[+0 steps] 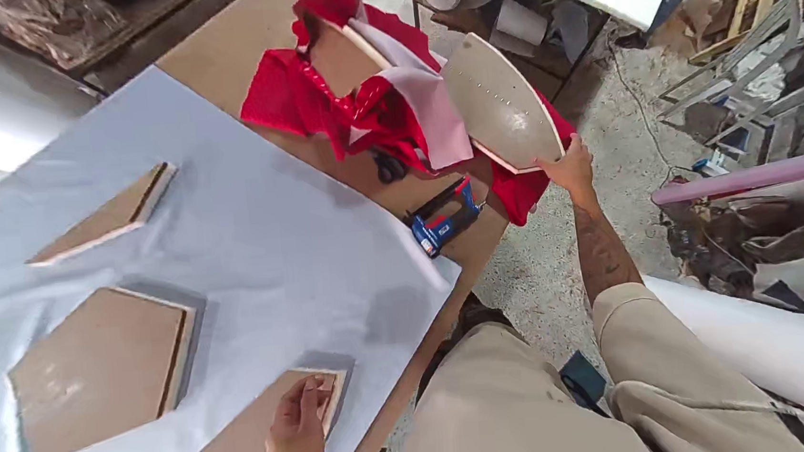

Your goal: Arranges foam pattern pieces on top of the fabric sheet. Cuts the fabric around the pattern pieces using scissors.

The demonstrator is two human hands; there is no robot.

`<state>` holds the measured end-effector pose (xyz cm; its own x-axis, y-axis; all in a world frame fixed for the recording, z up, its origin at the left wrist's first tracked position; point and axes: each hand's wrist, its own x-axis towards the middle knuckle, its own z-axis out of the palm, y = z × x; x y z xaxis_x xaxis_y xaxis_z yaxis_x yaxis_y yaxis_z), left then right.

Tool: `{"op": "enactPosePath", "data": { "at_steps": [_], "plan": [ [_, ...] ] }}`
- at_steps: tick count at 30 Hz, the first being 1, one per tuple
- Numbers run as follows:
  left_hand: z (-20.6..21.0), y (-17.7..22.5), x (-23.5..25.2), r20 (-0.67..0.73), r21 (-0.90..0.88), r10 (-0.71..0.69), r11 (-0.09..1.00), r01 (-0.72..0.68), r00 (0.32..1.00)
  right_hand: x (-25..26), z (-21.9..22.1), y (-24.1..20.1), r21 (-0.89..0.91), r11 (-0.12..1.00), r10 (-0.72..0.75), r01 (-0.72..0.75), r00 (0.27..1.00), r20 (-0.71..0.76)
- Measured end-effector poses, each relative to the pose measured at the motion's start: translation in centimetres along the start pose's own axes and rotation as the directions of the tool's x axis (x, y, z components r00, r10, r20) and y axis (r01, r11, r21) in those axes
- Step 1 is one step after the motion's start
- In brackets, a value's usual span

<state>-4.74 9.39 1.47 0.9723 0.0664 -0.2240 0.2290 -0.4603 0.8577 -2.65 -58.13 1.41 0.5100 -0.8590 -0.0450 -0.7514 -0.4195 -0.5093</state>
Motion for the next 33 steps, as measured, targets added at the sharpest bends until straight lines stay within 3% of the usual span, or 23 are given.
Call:
{"op": "enactPosePath", "data": {
  "at_steps": [3,6,8,10,12,14,17,20,22,24,26,27,30,31,33],
  "plan": [
    [5.0,3.5,1.4,0.011,-0.004,-0.024,1.000,0.024,1.000,3.0,0.5,2.2,0.130,0.980,0.131,-0.149,0.981,0.140],
    [10.1,4.8,0.9,0.209,0.013,-0.040,0.999,0.038,0.977,5.1,1.6,4.2,0.448,0.830,0.215,-0.332,0.932,0.291],
    [12.5,5.7,0.5,0.376,0.042,-0.038,0.999,0.024,0.926,6.9,1.1,3.5,0.655,0.608,0.167,-0.449,0.879,0.447],
    [14.1,6.9,0.5,0.499,0.125,-0.075,0.992,0.014,0.863,7.6,0.2,2.2,0.757,0.299,-0.006,-0.582,0.791,0.611],
    [15.1,7.8,0.7,0.541,0.185,-0.119,0.983,0.021,0.833,7.5,0.0,0.7,0.747,0.052,-0.161,-0.663,0.732,0.662],
    [15.8,8.7,1.1,0.555,0.227,-0.147,0.974,0.021,0.819,6.8,0.7,-0.1,0.762,-0.083,-0.201,-0.642,0.760,0.618],
    [15.4,10.2,1.5,0.543,0.247,-0.155,0.969,0.020,0.825,4.9,1.6,-1.8,0.881,-0.117,-0.270,-0.458,0.869,0.416],
    [13.9,9.3,0.5,0.456,0.187,-0.145,0.980,0.065,0.878,0.7,0.3,-2.0,0.966,-0.089,-0.307,-0.244,0.929,0.207],
    [13.2,7.2,-0.7,0.366,0.128,-0.180,0.982,0.142,0.913,-2.6,-1.1,-2.5,0.996,-0.020,-0.337,-0.085,0.939,0.073],
    [12.7,5.0,-2.5,0.290,0.112,-0.257,0.966,0.234,0.922,-6.3,-3.3,-4.2,0.999,0.049,-0.433,-0.001,0.901,0.022],
    [12.8,3.9,-3.8,0.266,0.123,-0.316,0.948,0.293,0.911,-10.0,-5.6,-7.0,0.993,0.115,-0.559,-0.039,0.824,0.097],
    [12.9,3.8,-4.2,0.288,0.128,-0.336,0.942,0.312,0.897,-11.5,-6.0,-8.5,0.989,0.110,-0.653,-0.098,0.743,0.146],
    [12.7,4.1,-4.7,0.405,0.089,-0.231,0.973,0.213,0.885,-15.7,-5.3,-13.4,0.949,0.100,-0.906,-0.300,0.368,0.211],
    [12.4,4.0,-4.9,0.423,0.059,-0.166,0.986,0.156,0.891,-17.4,-4.6,-15.2,0.932,0.109,-0.927,-0.346,0.303,0.221],
    [11.1,3.7,-5.3,0.412,0.008,-0.089,0.995,0.095,0.907,-20.7,-2.6,-18.7,0.898,0.128,-0.934,-0.421,0.253,0.251]
  ]
}}
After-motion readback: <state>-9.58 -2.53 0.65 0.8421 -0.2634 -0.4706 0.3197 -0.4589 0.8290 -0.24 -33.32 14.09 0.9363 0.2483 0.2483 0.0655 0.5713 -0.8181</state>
